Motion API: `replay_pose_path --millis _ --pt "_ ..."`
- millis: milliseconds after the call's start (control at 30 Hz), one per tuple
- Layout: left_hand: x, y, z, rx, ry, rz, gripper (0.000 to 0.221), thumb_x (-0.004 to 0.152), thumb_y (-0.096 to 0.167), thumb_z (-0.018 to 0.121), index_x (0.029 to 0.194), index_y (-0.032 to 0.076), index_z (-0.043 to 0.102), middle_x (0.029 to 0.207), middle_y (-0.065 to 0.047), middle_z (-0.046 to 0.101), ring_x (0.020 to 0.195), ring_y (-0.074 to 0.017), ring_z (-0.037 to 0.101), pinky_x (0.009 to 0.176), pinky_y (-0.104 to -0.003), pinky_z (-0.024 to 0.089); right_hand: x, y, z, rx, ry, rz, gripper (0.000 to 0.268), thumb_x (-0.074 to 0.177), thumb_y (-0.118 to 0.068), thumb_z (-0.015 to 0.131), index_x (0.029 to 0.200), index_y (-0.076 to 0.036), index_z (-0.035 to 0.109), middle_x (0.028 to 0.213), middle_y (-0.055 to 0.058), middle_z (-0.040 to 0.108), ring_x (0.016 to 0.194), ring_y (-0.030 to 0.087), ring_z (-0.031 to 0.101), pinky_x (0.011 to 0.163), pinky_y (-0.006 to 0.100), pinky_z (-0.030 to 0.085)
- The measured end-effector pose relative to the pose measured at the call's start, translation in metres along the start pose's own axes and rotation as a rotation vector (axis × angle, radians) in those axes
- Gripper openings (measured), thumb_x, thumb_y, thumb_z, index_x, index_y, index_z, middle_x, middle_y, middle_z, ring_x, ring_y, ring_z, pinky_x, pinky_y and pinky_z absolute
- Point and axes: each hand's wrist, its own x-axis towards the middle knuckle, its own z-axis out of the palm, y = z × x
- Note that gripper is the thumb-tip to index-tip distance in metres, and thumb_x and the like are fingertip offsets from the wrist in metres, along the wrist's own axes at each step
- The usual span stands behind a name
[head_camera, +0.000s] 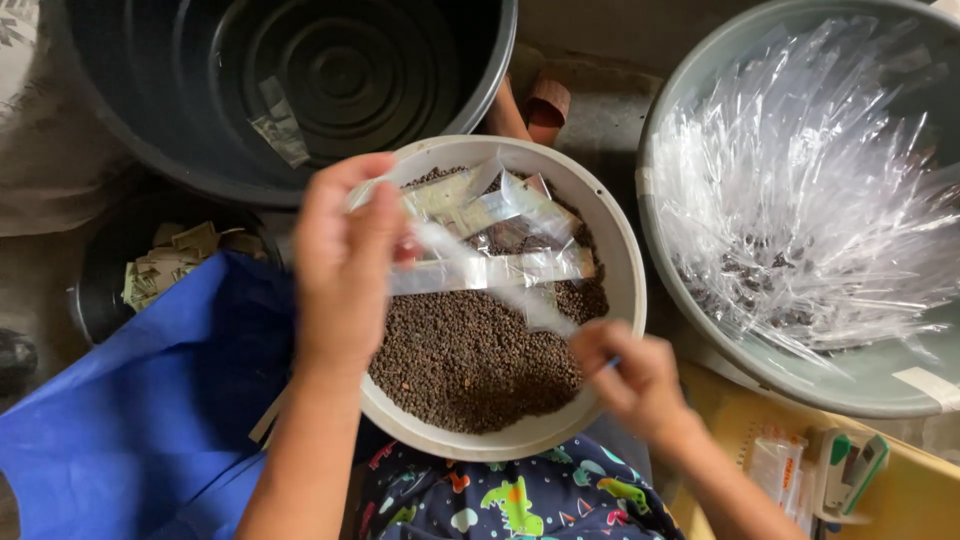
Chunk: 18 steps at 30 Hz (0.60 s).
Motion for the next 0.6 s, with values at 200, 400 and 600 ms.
replay_pose_path --millis 200,400,600 --pt "0.001 -0.081 0.078 0.574 -0.337 0.543 0.02 0.088 -0.005 0.069 0.105 0.004 0.071 0.089 -0.008 0.07 0.075 -0.015 0.063 0.066 -0.022 0.052 -0.022 0.133 -0.126 -0.249 0.529 0.188 0.008 0.116 -0.002 0.064 0.109 -0.003 0.06 0.095 0.007 0.065 0.07 0.011 0.051 0.059 0.023 0.041" --pt "-0.005 -0.161 0.108 1.232 -0.569 0.815 0.019 0.073 0.001 0.072 0.089 0.009 0.067 0.096 -0.011 0.055 0.092 -0.0254 0.048 0.089 -0.042 0.036 -0.01 0.185 -0.188 -0.982 0.332 0.607 0.052 0.109 -0.04 0.066 0.152 -0.013 0.053 0.118 0.027 0.046 0.09 0.042 0.059 0.078 0.058 0.051" --pt "0.007 -0.15 0.104 0.859 -0.456 0.546 0.008 0.091 0.01 0.07 0.095 0.013 0.076 0.096 -0.001 0.08 0.091 -0.0178 0.07 0.103 -0.046 0.042 -0.005 0.158 -0.164 -0.672 0.494 0.28 0.035 0.12 -0.016 0.059 0.136 0.015 0.059 0.111 0.024 0.05 0.085 0.029 0.052 0.07 0.039 0.049"
